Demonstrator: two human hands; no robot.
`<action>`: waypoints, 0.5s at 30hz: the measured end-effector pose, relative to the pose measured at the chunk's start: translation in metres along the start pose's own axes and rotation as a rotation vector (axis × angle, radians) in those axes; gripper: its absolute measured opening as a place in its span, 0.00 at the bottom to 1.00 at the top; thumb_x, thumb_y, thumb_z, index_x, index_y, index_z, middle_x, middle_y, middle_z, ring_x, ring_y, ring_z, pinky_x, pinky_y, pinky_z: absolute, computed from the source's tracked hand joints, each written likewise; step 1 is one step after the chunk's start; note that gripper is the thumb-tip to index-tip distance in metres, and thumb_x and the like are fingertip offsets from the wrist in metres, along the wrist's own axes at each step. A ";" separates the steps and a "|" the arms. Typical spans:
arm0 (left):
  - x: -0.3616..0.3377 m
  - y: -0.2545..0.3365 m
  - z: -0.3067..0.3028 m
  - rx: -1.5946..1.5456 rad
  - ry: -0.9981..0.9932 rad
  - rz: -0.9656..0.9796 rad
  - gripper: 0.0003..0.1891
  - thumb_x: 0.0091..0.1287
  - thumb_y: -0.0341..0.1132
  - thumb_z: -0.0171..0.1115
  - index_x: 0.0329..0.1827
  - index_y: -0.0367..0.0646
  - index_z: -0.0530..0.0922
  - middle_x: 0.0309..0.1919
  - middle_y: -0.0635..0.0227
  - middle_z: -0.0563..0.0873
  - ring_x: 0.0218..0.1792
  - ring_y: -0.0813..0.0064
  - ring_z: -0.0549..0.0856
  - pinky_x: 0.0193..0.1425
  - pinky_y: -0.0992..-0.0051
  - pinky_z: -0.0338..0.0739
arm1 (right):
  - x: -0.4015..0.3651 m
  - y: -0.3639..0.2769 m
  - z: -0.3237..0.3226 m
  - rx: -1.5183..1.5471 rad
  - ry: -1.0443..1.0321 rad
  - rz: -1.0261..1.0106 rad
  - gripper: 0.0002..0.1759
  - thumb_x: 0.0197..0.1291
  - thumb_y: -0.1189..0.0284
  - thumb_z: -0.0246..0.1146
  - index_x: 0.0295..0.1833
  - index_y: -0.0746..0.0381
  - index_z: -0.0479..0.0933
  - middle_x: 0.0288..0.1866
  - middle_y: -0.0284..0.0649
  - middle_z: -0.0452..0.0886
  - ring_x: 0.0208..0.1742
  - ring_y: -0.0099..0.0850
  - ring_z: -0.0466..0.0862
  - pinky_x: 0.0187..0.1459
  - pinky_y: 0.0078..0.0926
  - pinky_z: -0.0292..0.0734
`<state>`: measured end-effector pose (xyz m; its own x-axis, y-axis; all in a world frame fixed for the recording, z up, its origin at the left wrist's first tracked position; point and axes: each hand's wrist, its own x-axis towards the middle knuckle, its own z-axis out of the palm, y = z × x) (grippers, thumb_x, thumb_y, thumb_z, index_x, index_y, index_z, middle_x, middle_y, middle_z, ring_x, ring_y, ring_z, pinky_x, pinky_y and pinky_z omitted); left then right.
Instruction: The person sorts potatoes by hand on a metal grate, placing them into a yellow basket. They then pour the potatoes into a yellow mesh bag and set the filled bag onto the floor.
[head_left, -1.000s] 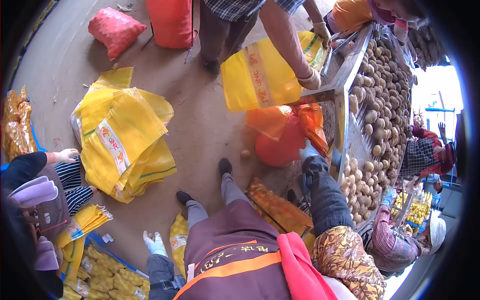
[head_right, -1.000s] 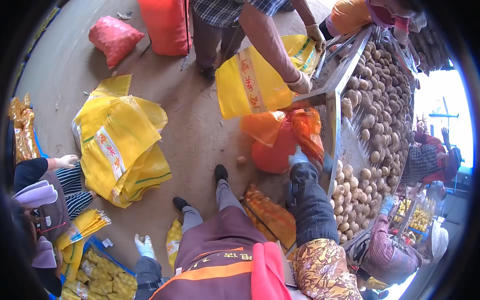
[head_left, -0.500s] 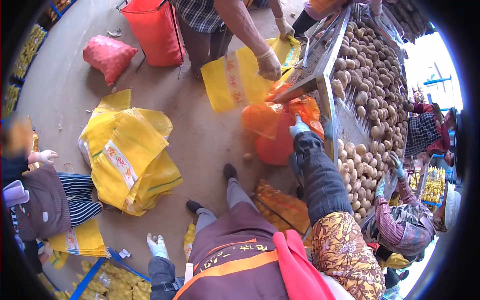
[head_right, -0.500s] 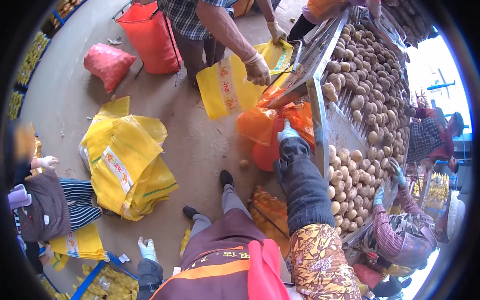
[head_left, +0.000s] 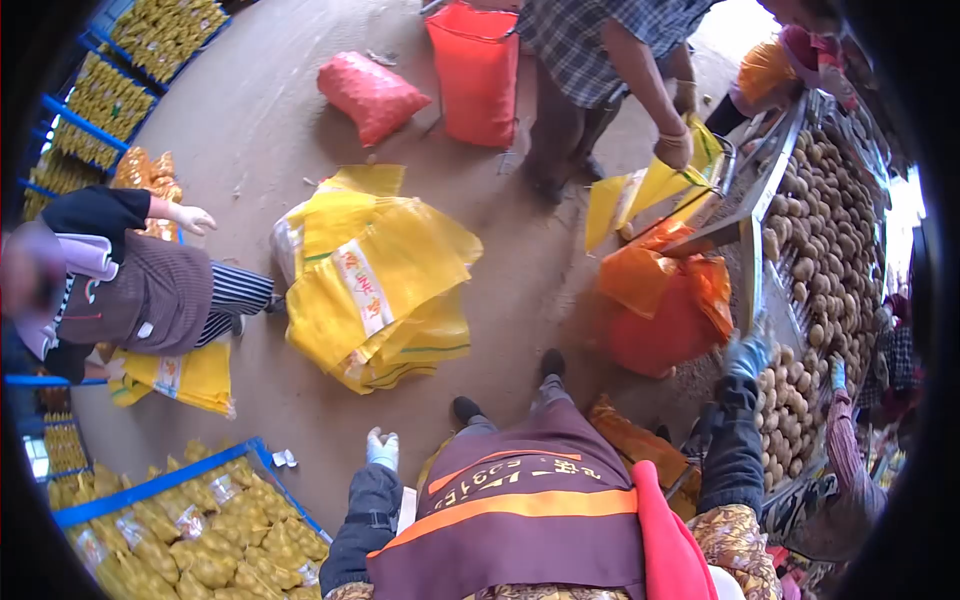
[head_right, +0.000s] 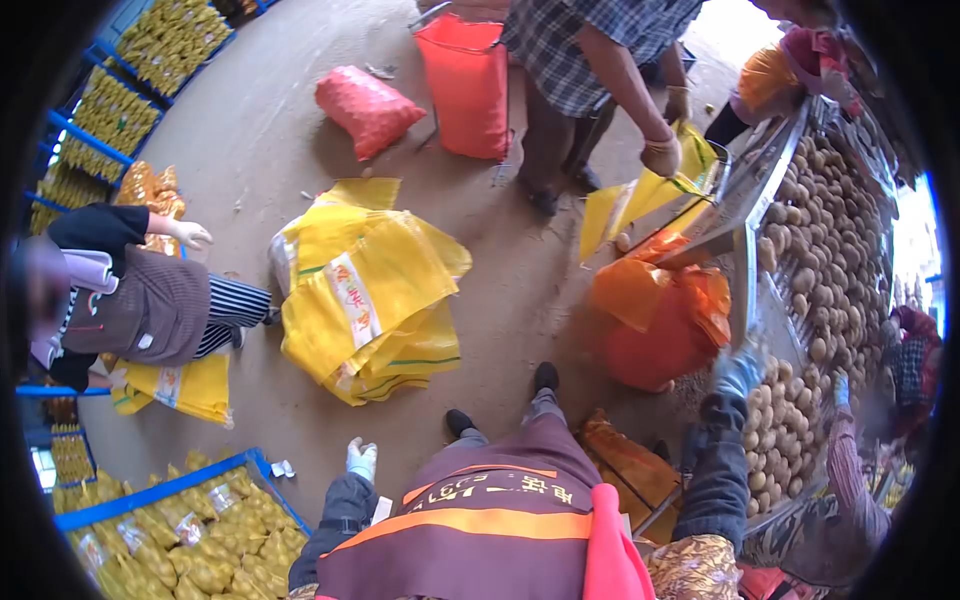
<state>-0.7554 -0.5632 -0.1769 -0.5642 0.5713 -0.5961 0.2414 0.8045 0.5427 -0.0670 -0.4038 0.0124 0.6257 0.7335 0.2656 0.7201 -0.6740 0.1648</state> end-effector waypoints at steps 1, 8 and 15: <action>0.000 0.001 -0.005 0.042 0.002 -0.024 0.31 0.65 0.35 0.67 0.69 0.38 0.65 0.46 0.59 0.82 0.46 0.68 0.81 0.53 0.67 0.77 | 0.002 0.019 -0.007 -0.140 -0.102 0.062 0.40 0.58 0.59 0.65 0.73 0.62 0.62 0.73 0.54 0.65 0.74 0.50 0.64 0.74 0.42 0.57; 0.018 0.007 0.005 0.099 0.042 -0.075 0.30 0.63 0.37 0.68 0.66 0.36 0.68 0.44 0.58 0.83 0.45 0.65 0.82 0.52 0.66 0.78 | 0.006 0.145 0.084 0.002 -0.342 0.054 0.26 0.68 0.55 0.56 0.64 0.59 0.73 0.49 0.55 0.79 0.50 0.51 0.76 0.56 0.44 0.70; 0.004 0.106 0.080 0.192 -0.059 0.081 0.29 0.63 0.39 0.68 0.64 0.37 0.70 0.45 0.56 0.84 0.45 0.64 0.83 0.54 0.66 0.78 | -0.021 0.096 0.037 0.033 -0.223 0.143 0.23 0.72 0.55 0.49 0.61 0.58 0.75 0.64 0.52 0.73 0.66 0.49 0.70 0.65 0.42 0.67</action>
<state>-0.6693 -0.4627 -0.1689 -0.4904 0.6397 -0.5918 0.4338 0.7682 0.4709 0.0004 -0.4807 -0.0121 0.7699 0.6345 0.0678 0.6265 -0.7718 0.1087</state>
